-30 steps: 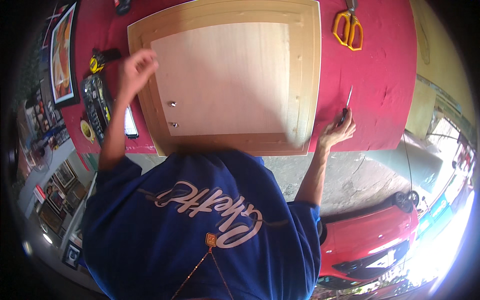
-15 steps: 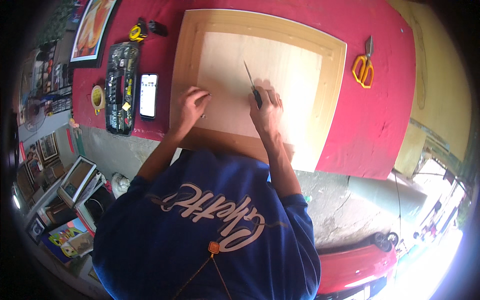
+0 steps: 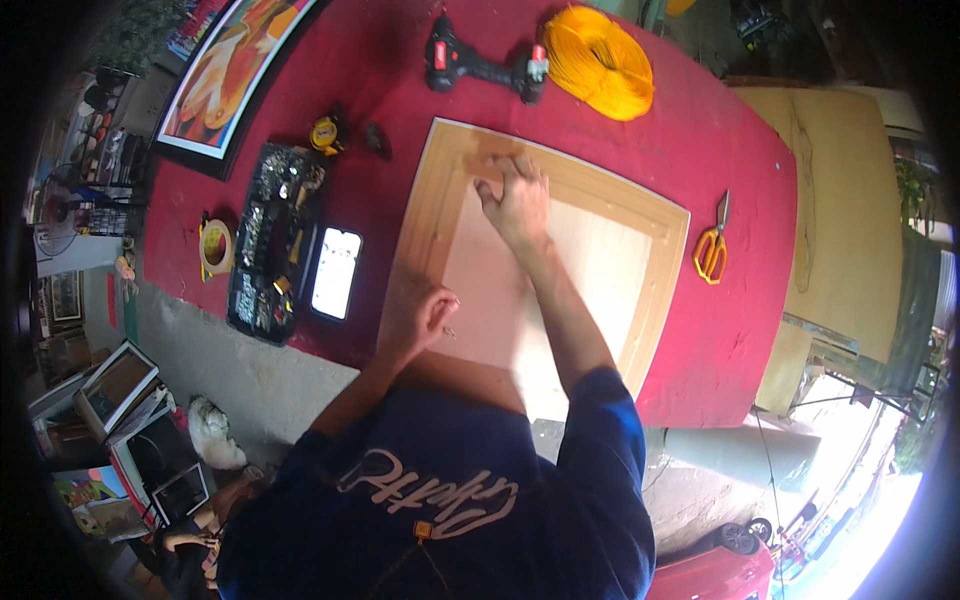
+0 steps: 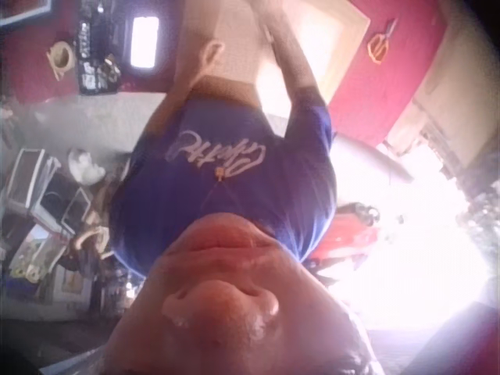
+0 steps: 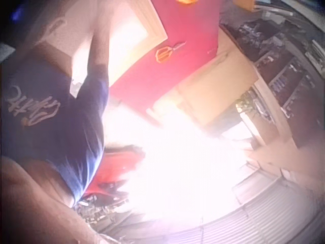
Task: The person uses a cordless drill to fasten screws into a wooden picture frame on a red workbench. They then thread a yellow rope through holes in the frame, tie knots, and cut the excess rope with scissors.
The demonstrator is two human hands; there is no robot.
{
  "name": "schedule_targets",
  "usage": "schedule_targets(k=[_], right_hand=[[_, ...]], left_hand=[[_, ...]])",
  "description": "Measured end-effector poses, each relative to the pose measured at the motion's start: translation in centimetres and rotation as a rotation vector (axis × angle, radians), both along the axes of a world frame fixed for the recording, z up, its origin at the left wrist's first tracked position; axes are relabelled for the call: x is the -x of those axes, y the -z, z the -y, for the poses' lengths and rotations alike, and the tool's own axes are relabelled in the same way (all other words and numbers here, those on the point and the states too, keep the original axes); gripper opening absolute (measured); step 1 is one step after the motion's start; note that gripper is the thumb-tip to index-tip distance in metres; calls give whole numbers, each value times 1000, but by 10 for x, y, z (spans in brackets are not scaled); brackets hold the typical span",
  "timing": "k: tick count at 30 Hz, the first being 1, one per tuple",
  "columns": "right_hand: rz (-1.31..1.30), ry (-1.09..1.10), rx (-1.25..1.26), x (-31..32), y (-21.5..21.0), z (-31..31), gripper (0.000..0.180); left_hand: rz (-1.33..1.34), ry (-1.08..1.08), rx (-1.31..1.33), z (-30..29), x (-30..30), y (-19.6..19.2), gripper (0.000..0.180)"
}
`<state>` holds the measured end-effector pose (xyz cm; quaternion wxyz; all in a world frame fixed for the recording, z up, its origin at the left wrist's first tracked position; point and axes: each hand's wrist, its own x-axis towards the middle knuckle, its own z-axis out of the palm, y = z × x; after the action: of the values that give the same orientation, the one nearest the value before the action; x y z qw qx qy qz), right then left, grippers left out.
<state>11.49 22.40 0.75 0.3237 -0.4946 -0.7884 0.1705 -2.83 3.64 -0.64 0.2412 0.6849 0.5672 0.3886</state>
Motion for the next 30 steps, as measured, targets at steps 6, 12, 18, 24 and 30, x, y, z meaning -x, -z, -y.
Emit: schedule_targets(k=[6, 12, 18, 24, 30], right_hand=[[667, 46, -187, 92, 24, -157, 63], [769, 130, 224, 117, 49, -232, 69], [571, 104, 303, 111, -5, -185, 53], [-30, -48, 260, 41, -62, -37, 45], [-297, -21, 607, -75, -111, 85, 63]], left_hand=[[106, 89, 47, 2, 19, 14, 11], [169, 105, -38, 5, 16, 37, 15], [139, 121, -26, -2, 22, 21, 16], [193, 137, 31, 1, 9, 45, 16], [184, 52, 189, -61, -23, 39, 9]])
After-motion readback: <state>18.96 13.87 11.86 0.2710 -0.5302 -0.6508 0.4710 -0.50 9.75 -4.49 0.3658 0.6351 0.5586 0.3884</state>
